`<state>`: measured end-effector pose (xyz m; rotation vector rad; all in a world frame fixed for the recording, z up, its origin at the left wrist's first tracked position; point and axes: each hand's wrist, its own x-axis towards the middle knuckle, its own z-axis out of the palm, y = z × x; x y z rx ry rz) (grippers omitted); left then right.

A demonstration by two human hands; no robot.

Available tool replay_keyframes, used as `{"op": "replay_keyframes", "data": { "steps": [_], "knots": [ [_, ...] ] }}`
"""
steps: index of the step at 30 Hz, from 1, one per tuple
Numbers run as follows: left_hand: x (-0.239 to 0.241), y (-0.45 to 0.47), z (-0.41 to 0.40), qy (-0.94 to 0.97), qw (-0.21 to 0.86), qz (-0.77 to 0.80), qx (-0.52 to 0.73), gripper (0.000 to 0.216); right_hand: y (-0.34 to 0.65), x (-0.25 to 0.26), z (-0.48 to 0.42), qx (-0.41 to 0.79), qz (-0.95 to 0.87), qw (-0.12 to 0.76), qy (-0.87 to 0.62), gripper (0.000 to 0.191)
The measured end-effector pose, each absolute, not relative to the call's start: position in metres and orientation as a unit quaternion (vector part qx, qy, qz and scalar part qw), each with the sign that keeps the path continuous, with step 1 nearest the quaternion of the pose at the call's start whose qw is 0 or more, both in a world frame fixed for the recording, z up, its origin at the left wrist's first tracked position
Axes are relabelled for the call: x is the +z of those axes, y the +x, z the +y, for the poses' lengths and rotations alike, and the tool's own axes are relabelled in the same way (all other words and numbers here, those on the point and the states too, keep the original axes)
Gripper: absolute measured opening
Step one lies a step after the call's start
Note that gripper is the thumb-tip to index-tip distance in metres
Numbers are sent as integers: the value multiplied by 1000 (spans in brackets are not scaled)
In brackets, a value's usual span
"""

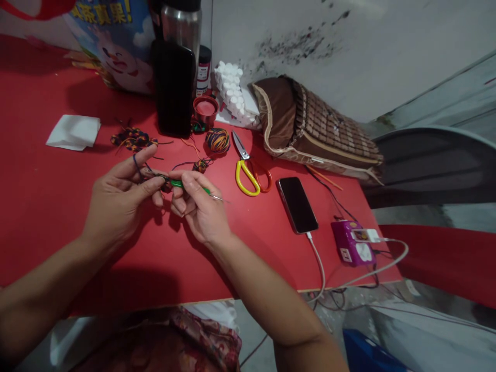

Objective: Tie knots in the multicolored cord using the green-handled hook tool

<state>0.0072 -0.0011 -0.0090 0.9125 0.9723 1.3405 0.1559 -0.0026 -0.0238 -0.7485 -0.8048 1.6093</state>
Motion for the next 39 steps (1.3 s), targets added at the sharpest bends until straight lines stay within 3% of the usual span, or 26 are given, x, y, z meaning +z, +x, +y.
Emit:
{"op": "replay_keyframes", "data": {
  "steps": [10, 14, 18, 23, 28, 39],
  "knots": [
    [-7, 10, -5, 437, 529, 422, 592, 56, 158, -22, -7, 628, -401, 582, -327, 21],
    [-7, 10, -6, 450, 525, 424, 585, 59, 159, -26, -9, 528, -501, 573, -377, 25],
    [-11, 12, -7, 430, 541, 439, 574, 60, 156, -27, -13, 345, -628, 563, -412, 19],
    [-13, 14, -4, 349, 623, 381, 588, 55, 151, -28, -17, 231, -680, 585, -378, 22],
    [-6, 11, 0, 292, 677, 319, 596, 46, 157, -32, -18, 277, -665, 586, -371, 28],
    [1, 3, 0, 309, 664, 350, 584, 59, 169, -32, -22, 368, -614, 567, -407, 33]
  ]
}}
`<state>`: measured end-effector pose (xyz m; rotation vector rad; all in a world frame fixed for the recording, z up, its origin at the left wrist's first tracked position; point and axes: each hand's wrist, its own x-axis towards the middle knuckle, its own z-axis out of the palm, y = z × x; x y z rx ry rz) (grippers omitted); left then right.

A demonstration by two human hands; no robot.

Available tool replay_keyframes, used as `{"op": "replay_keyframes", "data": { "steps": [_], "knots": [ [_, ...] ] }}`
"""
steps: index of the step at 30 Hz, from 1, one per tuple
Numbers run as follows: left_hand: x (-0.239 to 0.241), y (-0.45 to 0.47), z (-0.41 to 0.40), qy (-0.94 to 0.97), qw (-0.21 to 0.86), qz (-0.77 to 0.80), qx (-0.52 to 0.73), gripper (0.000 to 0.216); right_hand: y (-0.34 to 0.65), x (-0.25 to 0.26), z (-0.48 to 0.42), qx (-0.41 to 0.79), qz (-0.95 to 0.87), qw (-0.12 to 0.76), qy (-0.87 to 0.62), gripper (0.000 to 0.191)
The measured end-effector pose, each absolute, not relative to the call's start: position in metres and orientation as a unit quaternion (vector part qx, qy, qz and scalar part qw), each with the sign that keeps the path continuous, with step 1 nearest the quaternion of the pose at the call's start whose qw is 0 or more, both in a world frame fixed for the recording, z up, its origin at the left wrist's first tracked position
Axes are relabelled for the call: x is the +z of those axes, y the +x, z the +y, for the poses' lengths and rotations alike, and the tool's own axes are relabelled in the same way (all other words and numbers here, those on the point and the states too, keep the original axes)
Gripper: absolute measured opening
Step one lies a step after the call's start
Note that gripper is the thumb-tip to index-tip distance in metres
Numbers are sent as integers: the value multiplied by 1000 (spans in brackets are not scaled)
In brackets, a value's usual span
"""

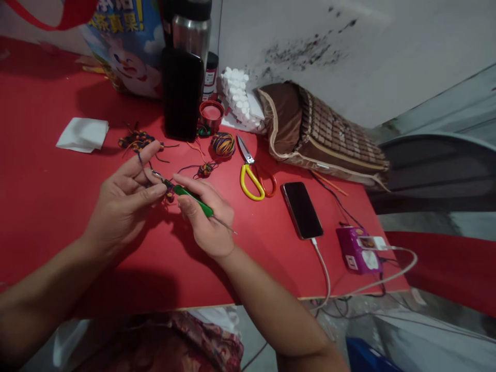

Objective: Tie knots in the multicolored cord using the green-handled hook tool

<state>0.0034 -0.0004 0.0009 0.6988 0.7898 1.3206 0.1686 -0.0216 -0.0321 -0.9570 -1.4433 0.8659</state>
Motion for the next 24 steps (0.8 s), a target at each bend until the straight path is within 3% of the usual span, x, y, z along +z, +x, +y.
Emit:
{"op": "replay_keyframes", "data": {
  "steps": [9, 24],
  "knots": [
    [2, 5, -2, 307, 665, 346, 586, 61, 164, -30, -19, 437, -556, 603, -369, 30],
    [7, 0, -2, 326, 635, 370, 595, 62, 169, -32, -15, 436, -562, 611, -347, 25]
  ]
}}
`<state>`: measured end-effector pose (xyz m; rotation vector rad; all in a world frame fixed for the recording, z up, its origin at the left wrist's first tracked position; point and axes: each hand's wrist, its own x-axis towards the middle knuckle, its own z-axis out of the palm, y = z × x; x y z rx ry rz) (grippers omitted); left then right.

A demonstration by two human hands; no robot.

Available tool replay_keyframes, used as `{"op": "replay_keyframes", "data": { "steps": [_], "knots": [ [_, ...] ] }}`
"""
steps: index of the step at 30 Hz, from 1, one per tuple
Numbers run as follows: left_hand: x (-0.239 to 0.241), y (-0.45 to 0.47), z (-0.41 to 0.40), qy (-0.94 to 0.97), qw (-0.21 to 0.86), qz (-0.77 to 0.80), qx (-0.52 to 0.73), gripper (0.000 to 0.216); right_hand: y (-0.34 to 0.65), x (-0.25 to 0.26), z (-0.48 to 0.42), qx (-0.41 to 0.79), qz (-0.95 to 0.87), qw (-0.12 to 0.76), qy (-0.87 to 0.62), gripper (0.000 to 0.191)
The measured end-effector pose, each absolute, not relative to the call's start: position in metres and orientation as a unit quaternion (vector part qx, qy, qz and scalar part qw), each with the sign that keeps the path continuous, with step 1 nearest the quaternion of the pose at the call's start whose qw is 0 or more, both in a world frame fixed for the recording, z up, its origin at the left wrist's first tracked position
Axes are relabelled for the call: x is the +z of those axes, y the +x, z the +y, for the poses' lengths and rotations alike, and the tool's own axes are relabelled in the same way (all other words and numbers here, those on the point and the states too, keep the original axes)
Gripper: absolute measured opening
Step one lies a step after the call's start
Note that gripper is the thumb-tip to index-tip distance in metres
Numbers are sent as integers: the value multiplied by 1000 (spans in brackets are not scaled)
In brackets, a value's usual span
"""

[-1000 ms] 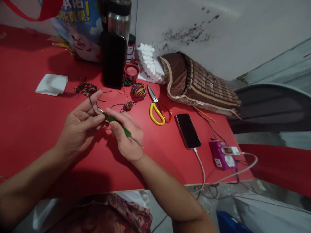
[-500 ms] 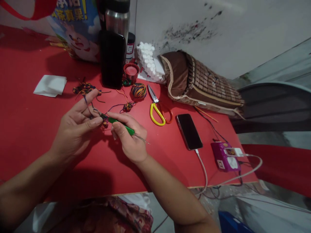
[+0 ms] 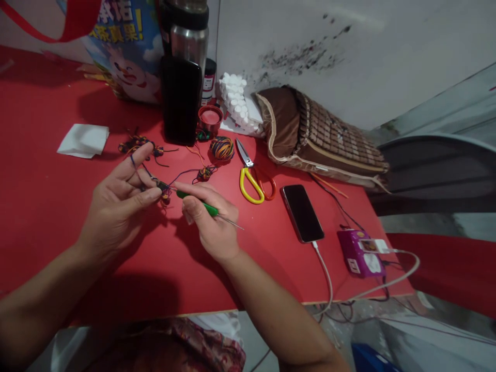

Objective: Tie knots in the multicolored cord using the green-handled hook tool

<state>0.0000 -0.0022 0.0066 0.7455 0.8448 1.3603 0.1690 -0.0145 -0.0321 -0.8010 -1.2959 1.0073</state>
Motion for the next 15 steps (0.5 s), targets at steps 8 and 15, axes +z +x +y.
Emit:
{"op": "replay_keyframes", "data": {
  "steps": [8, 15],
  "knots": [
    [3, -3, -2, 361, 634, 353, 586, 67, 176, -26, -15, 379, -601, 593, -377, 23],
    [4, -4, -3, 372, 619, 358, 592, 63, 182, -21, -15, 352, -616, 593, -380, 21]
  ]
}}
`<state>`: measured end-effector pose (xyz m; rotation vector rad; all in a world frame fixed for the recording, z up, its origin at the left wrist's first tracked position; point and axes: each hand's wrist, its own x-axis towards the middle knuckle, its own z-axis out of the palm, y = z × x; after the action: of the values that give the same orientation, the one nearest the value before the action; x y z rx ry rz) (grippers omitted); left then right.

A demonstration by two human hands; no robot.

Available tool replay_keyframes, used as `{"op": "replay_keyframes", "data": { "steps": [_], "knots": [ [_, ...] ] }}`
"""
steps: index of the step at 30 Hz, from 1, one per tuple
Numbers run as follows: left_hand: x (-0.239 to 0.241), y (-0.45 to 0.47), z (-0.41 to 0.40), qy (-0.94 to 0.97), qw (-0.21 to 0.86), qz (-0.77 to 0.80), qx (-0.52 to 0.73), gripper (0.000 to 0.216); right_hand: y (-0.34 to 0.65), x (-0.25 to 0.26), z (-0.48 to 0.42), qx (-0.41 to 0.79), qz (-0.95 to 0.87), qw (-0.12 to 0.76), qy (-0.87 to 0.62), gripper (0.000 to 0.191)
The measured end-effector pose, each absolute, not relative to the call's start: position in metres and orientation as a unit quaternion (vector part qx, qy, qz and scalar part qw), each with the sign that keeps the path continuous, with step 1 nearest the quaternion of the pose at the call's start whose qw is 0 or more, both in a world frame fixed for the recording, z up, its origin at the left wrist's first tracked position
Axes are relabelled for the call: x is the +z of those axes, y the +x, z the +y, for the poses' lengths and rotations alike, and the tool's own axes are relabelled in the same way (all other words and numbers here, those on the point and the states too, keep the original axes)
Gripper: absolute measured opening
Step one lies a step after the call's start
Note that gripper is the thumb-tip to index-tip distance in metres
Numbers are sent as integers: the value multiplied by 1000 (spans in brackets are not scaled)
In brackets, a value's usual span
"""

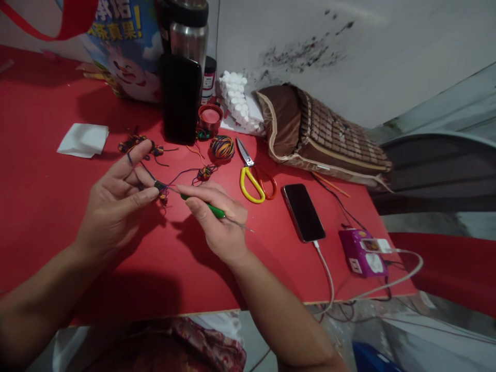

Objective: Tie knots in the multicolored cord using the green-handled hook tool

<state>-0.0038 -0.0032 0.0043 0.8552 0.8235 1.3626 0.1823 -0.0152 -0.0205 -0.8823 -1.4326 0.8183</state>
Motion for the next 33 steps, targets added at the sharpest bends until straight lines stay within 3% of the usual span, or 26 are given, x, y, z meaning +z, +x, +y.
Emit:
{"op": "replay_keyframes", "data": {
  "steps": [26, 33],
  "knots": [
    [9, -5, -2, 384, 639, 335, 577, 55, 198, 10, -16, 274, -703, 546, -364, 21],
    [10, -6, 0, 366, 664, 327, 563, 58, 201, 3, -14, 382, -633, 570, -359, 14]
  ]
}}
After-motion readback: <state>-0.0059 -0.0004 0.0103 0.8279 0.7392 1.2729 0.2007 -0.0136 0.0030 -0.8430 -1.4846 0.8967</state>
